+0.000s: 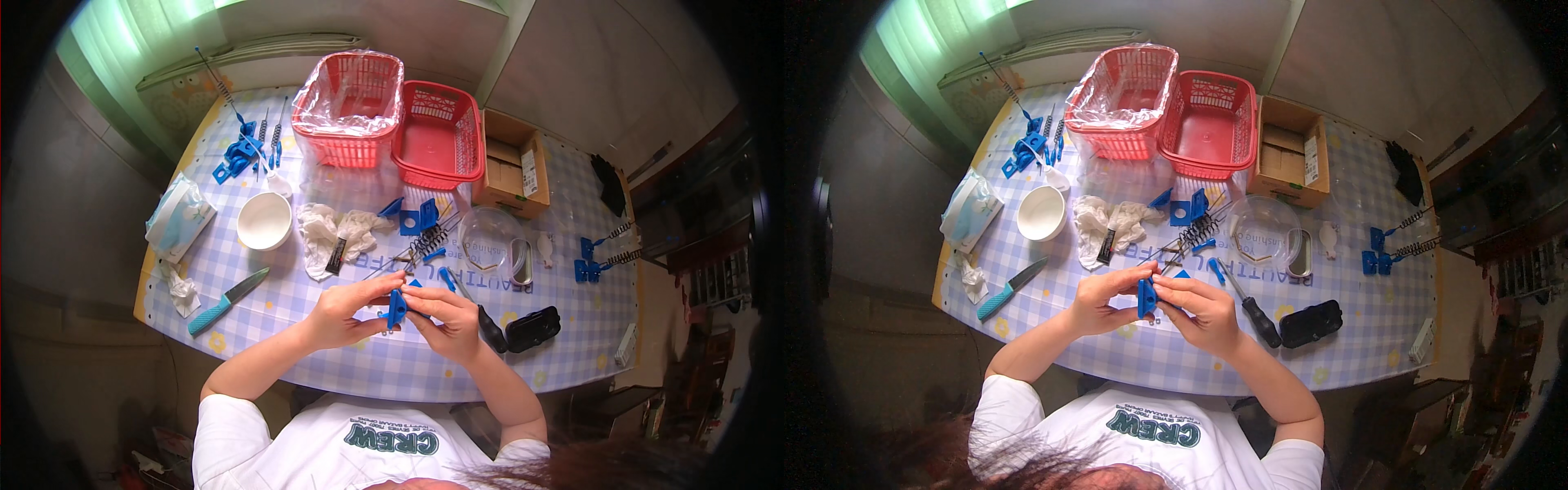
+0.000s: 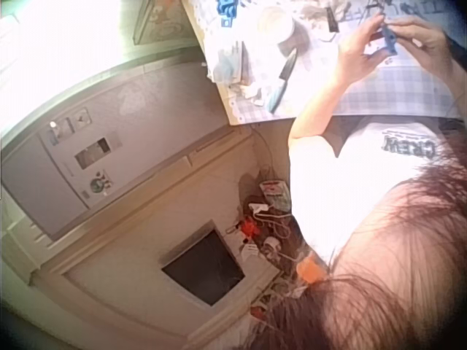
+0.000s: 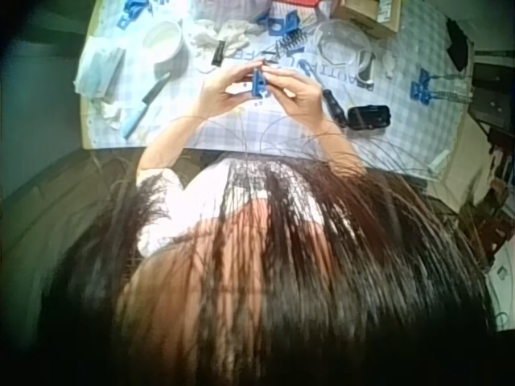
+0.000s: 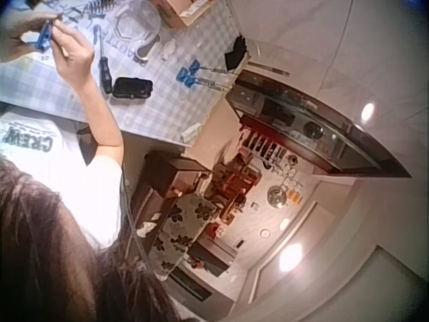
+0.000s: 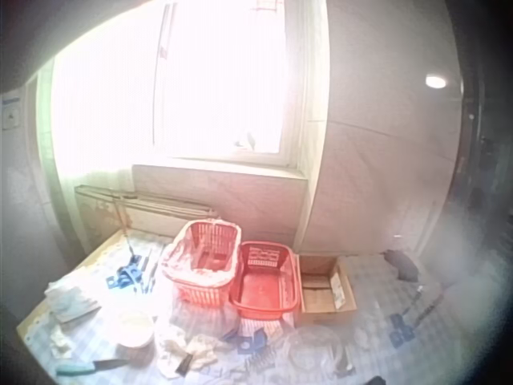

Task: The user is assembling a small electrical or mechanical component on a table, involving applying glue or adhesive from a tube to a blue plastic base and then positioning a spring and other small parts.

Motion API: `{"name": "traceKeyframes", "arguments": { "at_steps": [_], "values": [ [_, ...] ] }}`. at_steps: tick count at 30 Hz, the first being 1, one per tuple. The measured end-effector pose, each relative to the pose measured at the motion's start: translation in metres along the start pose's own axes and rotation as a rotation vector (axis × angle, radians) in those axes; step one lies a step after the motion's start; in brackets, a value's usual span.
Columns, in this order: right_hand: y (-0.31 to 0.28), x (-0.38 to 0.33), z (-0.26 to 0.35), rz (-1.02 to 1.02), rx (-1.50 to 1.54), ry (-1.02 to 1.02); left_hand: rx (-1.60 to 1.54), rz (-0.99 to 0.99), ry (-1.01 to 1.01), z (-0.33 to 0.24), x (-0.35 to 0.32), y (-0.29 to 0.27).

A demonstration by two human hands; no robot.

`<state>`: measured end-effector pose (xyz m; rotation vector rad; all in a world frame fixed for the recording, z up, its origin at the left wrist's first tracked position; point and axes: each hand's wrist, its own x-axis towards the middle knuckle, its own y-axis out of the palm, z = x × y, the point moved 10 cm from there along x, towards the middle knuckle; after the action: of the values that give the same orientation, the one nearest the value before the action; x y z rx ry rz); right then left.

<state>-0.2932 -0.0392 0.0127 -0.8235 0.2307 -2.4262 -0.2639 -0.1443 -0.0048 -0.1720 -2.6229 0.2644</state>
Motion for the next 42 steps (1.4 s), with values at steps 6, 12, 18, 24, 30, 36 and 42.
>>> {"name": "traceKeyframes", "arguments": {
  "at_steps": [6,12,18,24,30,36,42],
  "values": [
    [0.0,0.0,-0.003,0.0,0.024,0.021,0.011,-0.004,0.006,-0.001,0.0,0.0],
    [0.001,0.0,-0.007,0.001,0.043,0.053,0.007,-0.01,-0.014,-0.001,0.001,0.0],
    [0.005,-0.007,-0.028,-0.029,0.246,0.179,0.007,-0.012,-0.052,0.002,0.003,-0.001],
    [0.009,-0.012,-0.038,-0.015,0.349,0.252,0.008,-0.03,-0.016,0.0,0.004,-0.002],
    [0.006,-0.013,-0.034,-0.03,0.295,0.211,0.025,-0.022,-0.021,-0.001,0.004,-0.001],
    [0.007,-0.009,-0.034,-0.081,0.313,0.232,0.071,-0.034,-0.033,0.005,0.004,-0.006],
    [-0.011,0.001,-0.028,-0.109,-0.047,0.188,0.05,-0.198,-0.061,0.014,0.007,-0.034]
  ]
}}
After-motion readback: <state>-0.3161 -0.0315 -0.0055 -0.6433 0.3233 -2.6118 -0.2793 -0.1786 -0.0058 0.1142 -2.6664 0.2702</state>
